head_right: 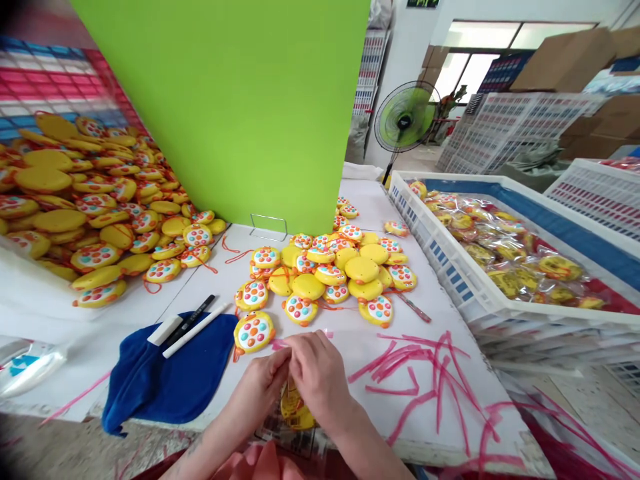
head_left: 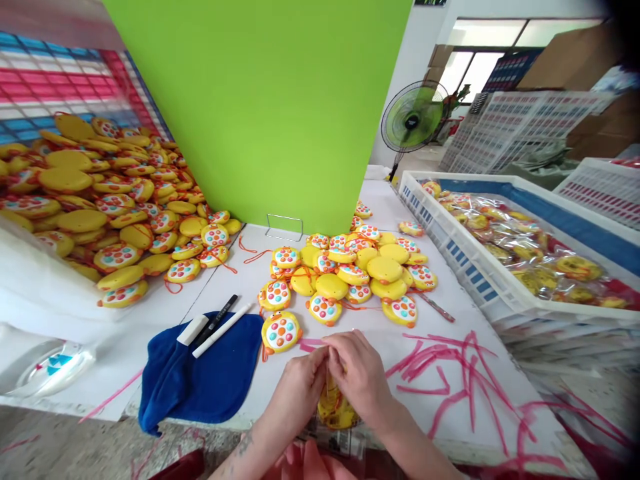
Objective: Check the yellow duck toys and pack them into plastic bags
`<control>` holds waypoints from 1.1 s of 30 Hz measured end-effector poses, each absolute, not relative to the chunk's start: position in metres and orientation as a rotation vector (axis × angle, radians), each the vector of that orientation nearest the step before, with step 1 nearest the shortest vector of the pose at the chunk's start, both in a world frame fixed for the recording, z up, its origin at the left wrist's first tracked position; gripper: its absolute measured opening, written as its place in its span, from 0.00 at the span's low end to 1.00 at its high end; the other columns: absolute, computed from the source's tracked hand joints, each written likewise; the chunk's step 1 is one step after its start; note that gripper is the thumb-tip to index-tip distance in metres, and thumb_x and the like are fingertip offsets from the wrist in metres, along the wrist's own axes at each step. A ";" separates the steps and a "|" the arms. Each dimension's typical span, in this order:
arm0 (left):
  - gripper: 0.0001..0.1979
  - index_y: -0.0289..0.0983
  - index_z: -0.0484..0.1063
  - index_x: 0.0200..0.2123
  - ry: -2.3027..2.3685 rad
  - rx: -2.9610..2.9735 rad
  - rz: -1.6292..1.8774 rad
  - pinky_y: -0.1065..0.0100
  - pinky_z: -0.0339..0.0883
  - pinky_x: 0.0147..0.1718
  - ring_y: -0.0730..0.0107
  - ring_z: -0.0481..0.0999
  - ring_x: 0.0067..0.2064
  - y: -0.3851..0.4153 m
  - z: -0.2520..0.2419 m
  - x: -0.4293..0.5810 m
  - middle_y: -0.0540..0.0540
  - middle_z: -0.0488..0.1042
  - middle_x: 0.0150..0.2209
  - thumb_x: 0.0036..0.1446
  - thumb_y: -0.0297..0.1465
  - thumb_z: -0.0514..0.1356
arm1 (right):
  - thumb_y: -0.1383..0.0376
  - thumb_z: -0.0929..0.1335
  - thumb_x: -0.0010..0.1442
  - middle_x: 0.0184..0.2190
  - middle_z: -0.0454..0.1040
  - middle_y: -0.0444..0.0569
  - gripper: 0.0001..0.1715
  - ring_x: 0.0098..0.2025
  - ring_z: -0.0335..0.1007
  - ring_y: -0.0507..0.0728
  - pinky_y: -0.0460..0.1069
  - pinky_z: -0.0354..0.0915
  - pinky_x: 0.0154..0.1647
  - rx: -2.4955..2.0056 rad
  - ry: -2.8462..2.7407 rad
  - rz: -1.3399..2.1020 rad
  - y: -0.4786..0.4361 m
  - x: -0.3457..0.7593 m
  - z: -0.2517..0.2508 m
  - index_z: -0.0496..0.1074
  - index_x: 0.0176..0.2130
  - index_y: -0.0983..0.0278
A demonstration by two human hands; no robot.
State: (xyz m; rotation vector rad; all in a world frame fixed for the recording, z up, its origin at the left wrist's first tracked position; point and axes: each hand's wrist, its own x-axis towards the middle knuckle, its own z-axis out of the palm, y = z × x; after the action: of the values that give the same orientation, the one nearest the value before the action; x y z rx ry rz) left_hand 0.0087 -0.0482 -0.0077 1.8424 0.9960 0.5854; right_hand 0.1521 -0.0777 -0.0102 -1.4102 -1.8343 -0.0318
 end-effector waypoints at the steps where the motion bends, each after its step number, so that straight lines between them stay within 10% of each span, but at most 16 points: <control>1: 0.14 0.39 0.76 0.42 0.979 1.803 0.586 0.67 0.64 0.34 0.61 0.77 0.35 -0.047 -0.009 0.008 0.43 0.81 0.36 0.62 0.31 0.51 | 0.75 0.61 0.60 0.33 0.73 0.48 0.15 0.35 0.70 0.57 0.52 0.68 0.37 -1.436 -1.747 -0.007 -0.078 0.157 -0.012 0.69 0.43 0.61; 11: 0.20 0.35 0.72 0.39 1.006 1.084 0.644 0.67 0.69 0.28 0.64 0.75 0.33 -0.026 -0.063 -0.001 0.45 0.77 0.34 0.53 0.46 0.60 | 0.62 0.64 0.52 0.28 0.75 0.48 0.07 0.28 0.71 0.59 0.51 0.68 0.27 -2.077 -1.338 0.418 -0.188 0.335 -0.071 0.72 0.29 0.59; 18: 0.20 0.35 0.72 0.38 0.913 1.064 0.582 0.72 0.63 0.27 0.70 0.73 0.30 -0.025 -0.055 -0.004 0.48 0.75 0.30 0.52 0.46 0.63 | 0.57 0.66 0.53 0.44 0.75 0.54 0.14 0.47 0.72 0.65 0.57 0.69 0.48 -2.074 -1.293 0.239 -0.213 0.359 -0.055 0.78 0.36 0.58; 33: 0.17 0.35 0.72 0.37 0.771 0.989 0.644 0.71 0.65 0.31 0.71 0.73 0.30 -0.023 -0.069 -0.015 0.48 0.75 0.30 0.53 0.44 0.65 | 0.66 0.68 0.53 0.22 0.72 0.40 0.05 0.26 0.68 0.53 0.46 0.63 0.27 -1.604 -1.231 1.093 -0.080 0.211 -0.053 0.72 0.33 0.64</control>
State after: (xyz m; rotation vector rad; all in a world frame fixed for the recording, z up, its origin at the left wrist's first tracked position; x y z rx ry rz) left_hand -0.0149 -0.0231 -0.0694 0.9887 0.7714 0.6438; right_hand 0.2106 -0.0802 -0.0527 -1.6040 -1.2308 1.0927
